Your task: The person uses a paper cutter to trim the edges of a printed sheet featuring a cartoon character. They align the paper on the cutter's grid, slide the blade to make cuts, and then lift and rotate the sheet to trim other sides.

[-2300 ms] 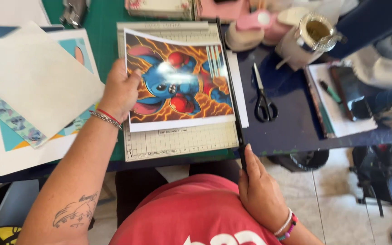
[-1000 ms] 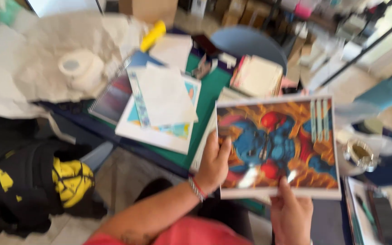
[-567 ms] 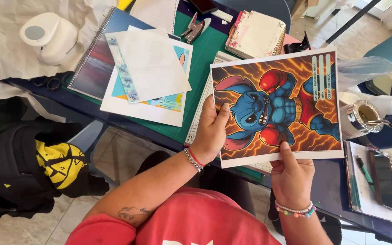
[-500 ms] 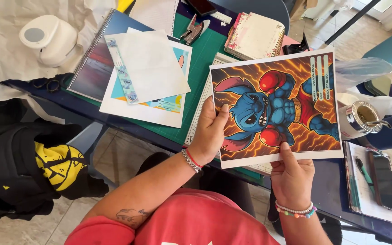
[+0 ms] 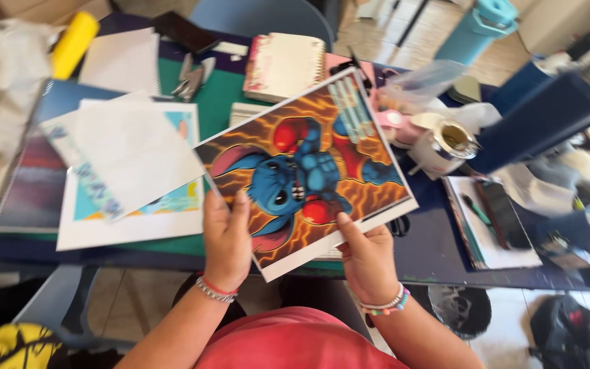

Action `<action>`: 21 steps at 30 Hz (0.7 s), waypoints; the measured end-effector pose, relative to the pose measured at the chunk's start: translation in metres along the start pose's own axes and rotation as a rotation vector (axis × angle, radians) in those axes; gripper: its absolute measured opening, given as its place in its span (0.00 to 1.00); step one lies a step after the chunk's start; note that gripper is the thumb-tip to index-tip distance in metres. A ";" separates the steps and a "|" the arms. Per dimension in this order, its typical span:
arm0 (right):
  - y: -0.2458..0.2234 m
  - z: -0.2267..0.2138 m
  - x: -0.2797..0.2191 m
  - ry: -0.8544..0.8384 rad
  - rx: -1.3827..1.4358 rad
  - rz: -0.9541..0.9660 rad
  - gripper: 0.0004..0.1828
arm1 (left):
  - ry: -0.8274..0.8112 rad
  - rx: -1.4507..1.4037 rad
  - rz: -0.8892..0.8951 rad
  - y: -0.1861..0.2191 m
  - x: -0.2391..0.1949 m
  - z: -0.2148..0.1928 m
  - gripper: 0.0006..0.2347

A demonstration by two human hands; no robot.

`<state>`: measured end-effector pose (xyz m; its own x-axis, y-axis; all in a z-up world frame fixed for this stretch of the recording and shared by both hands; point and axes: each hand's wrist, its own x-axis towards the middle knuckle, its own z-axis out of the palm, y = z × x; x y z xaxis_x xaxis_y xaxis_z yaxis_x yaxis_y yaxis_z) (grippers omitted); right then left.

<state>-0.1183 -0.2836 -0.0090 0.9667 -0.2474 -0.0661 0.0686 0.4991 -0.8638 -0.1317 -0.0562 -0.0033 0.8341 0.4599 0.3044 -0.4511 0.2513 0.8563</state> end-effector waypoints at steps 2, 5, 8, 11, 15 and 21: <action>-0.002 0.002 -0.002 -0.021 -0.013 0.024 0.06 | 0.032 0.004 -0.015 -0.017 -0.003 -0.007 0.09; -0.014 0.017 -0.007 -0.012 -0.002 0.029 0.07 | 0.024 0.032 -0.010 0.006 0.002 -0.002 0.08; -0.017 0.018 -0.009 -0.016 -0.008 0.054 0.06 | 0.020 0.066 -0.007 0.012 0.005 -0.001 0.09; -0.015 0.015 -0.006 -0.019 0.002 0.060 0.05 | 0.021 0.067 -0.017 0.023 0.006 0.007 0.10; 0.005 -0.008 0.005 -0.031 0.018 0.064 0.05 | 0.002 0.086 -0.019 0.027 0.009 0.007 0.11; -0.014 0.008 -0.005 -0.043 0.014 0.042 0.05 | 0.023 0.108 0.001 0.033 0.005 0.010 0.11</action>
<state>-0.1225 -0.2825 0.0072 0.9785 -0.1899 -0.0805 0.0308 0.5204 -0.8534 -0.1393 -0.0544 0.0304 0.8254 0.4799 0.2972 -0.4144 0.1577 0.8964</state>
